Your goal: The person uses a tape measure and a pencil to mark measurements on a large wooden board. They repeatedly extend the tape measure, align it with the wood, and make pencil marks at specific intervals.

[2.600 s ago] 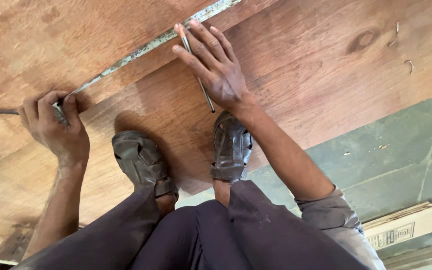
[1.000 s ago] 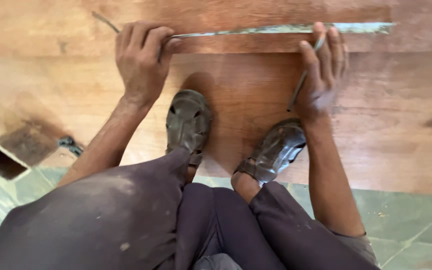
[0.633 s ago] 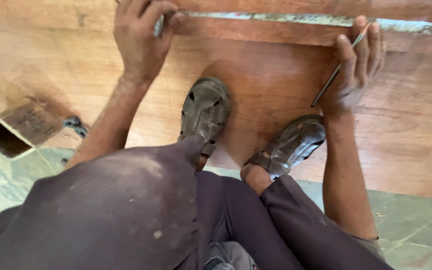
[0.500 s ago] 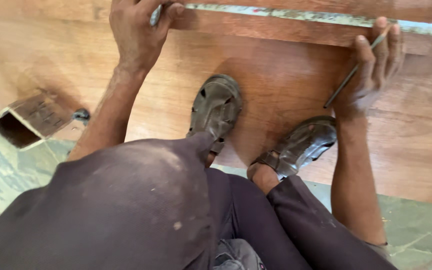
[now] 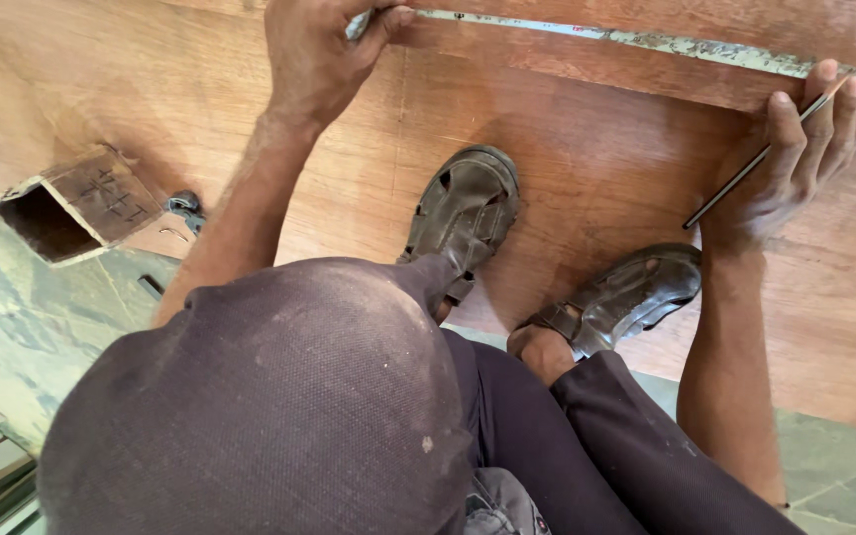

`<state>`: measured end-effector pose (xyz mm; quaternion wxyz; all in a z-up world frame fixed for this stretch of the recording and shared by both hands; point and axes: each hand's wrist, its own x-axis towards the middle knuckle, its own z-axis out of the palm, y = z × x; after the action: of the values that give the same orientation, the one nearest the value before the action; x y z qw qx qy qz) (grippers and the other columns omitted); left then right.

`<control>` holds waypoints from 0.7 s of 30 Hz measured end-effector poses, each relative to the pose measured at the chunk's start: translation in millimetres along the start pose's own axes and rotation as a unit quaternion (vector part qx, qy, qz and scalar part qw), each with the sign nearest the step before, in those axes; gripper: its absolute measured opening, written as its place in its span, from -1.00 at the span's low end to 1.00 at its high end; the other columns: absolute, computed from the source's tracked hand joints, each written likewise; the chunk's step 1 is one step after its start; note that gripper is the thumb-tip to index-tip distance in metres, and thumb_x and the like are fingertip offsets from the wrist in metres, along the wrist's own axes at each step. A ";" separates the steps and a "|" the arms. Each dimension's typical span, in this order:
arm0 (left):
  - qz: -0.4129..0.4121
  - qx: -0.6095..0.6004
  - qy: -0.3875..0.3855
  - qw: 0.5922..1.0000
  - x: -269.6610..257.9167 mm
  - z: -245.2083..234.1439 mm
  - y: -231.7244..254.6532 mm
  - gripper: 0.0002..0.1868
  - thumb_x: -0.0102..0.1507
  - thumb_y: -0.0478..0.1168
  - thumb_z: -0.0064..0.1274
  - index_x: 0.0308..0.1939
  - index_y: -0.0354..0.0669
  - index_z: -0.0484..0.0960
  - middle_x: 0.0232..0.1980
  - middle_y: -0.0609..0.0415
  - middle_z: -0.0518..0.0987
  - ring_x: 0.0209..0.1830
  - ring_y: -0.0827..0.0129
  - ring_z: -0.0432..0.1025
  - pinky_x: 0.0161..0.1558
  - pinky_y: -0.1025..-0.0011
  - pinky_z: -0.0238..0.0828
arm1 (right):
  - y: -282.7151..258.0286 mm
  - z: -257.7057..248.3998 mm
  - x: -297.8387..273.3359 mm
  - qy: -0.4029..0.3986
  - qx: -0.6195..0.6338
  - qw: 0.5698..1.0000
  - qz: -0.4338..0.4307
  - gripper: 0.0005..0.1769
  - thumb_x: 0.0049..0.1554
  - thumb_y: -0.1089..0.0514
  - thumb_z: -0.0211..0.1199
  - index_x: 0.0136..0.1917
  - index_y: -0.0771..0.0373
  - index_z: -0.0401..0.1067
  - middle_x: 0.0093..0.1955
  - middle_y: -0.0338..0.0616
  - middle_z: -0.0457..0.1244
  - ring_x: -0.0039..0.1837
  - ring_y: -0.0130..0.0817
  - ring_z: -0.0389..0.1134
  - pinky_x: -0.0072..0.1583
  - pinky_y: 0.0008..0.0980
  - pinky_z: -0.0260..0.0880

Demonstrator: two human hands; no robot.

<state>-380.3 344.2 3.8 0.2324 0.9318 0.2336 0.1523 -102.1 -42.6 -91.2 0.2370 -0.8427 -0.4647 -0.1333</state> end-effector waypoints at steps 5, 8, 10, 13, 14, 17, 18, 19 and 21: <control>-0.006 -0.024 -0.020 0.999 0.3 1.5 -7.1 -0.85 0.32 -0.11 0.39 -0.12 -0.04 0.78 -0.30 0.17 0.68 -0.39 0.33 0.54 -0.33 0.35 0.41 | 0.6 2.5 1.3 -0.001 -0.007 1.000 0.004 -0.85 0.45 0.30 0.26 0.25 0.15 0.40 0.56 0.03 0.27 0.61 0.08 0.18 0.58 0.14 0.15; 0.011 -0.019 0.018 1.000 -0.5 6.5 -3.2 -0.83 0.29 -0.10 0.42 -0.13 -0.01 0.78 -0.27 0.18 0.70 -0.37 0.34 0.56 -0.32 0.36 0.41 | 1.8 1.1 -0.3 -0.002 -0.011 1.000 0.005 -0.86 0.45 0.29 0.26 0.25 0.15 0.41 0.56 0.02 0.27 0.62 0.07 0.17 0.59 0.12 0.15; 0.014 -0.032 0.032 0.999 -3.3 6.8 0.2 -0.85 0.30 -0.14 0.42 -0.13 0.00 0.77 -0.24 0.20 0.70 -0.31 0.33 0.56 -0.27 0.34 0.42 | 1.2 1.3 -1.9 -0.015 -0.005 1.000 0.014 -0.87 0.46 0.29 0.24 0.25 0.17 0.40 0.57 0.04 0.26 0.63 0.07 0.15 0.61 0.12 0.13; 0.045 0.015 0.075 0.996 -5.4 7.4 4.3 -0.83 0.26 -0.17 0.46 -0.16 -0.02 0.75 -0.21 0.16 0.66 -0.22 0.23 0.52 -0.18 0.26 0.39 | 2.2 1.2 -2.5 -0.019 0.001 1.000 0.010 -0.85 0.45 0.29 0.24 0.26 0.17 0.41 0.57 0.05 0.26 0.63 0.07 0.13 0.61 0.14 0.11; 0.041 0.009 0.072 0.997 -5.3 8.7 5.4 -0.83 0.27 -0.17 0.46 -0.15 -0.02 0.76 -0.20 0.16 0.65 -0.20 0.23 0.52 -0.16 0.25 0.38 | 1.9 -1.2 -3.0 -0.024 0.000 1.000 0.013 -0.86 0.45 0.28 0.24 0.26 0.18 0.41 0.57 0.06 0.25 0.63 0.07 0.13 0.61 0.14 0.10; 0.034 -0.006 0.069 0.997 -5.2 9.7 6.4 -0.83 0.29 -0.21 0.46 -0.12 -0.04 0.76 -0.15 0.16 0.65 -0.13 0.22 0.51 -0.11 0.24 0.38 | -4.0 -6.6 1.8 -0.026 0.000 0.999 0.021 -0.86 0.47 0.28 0.24 0.28 0.18 0.42 0.57 0.07 0.24 0.64 0.06 0.11 0.61 0.14 0.06; 0.036 -0.012 0.071 0.997 -6.6 8.9 6.5 -0.83 0.29 -0.23 0.46 -0.11 -0.05 0.75 -0.13 0.15 0.65 -0.12 0.21 0.51 -0.09 0.24 0.38 | -8.2 -4.5 6.4 -0.020 -0.001 1.000 0.024 -0.85 0.47 0.29 0.24 0.28 0.16 0.42 0.57 0.05 0.25 0.65 0.05 0.11 0.61 0.14 0.05; 0.039 -0.017 0.073 0.996 -8.5 8.2 7.5 -0.83 0.29 -0.26 0.45 -0.11 -0.06 0.75 -0.12 0.15 0.65 -0.10 0.19 0.50 -0.08 0.23 0.39 | -11.0 -5.5 10.9 -0.013 -0.001 1.000 0.028 -0.84 0.47 0.31 0.24 0.28 0.15 0.43 0.56 0.04 0.25 0.65 0.03 0.11 0.61 0.13 0.04; 0.054 -0.039 0.065 0.996 -6.1 7.3 7.0 -0.80 0.25 -0.34 0.44 -0.15 -0.11 0.71 -0.03 0.11 0.64 0.01 0.18 0.51 0.05 0.20 0.41 | -15.8 -11.4 16.6 -0.031 0.067 0.997 0.034 -0.72 0.43 0.36 0.16 0.36 0.17 0.43 0.57 0.08 0.22 0.65 0.07 0.07 0.63 0.12 0.03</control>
<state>-380.1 333.0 0.1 0.2439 0.9215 0.1913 0.2339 -106.7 -29.4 -69.8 0.2829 -0.8438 -0.4510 -0.0673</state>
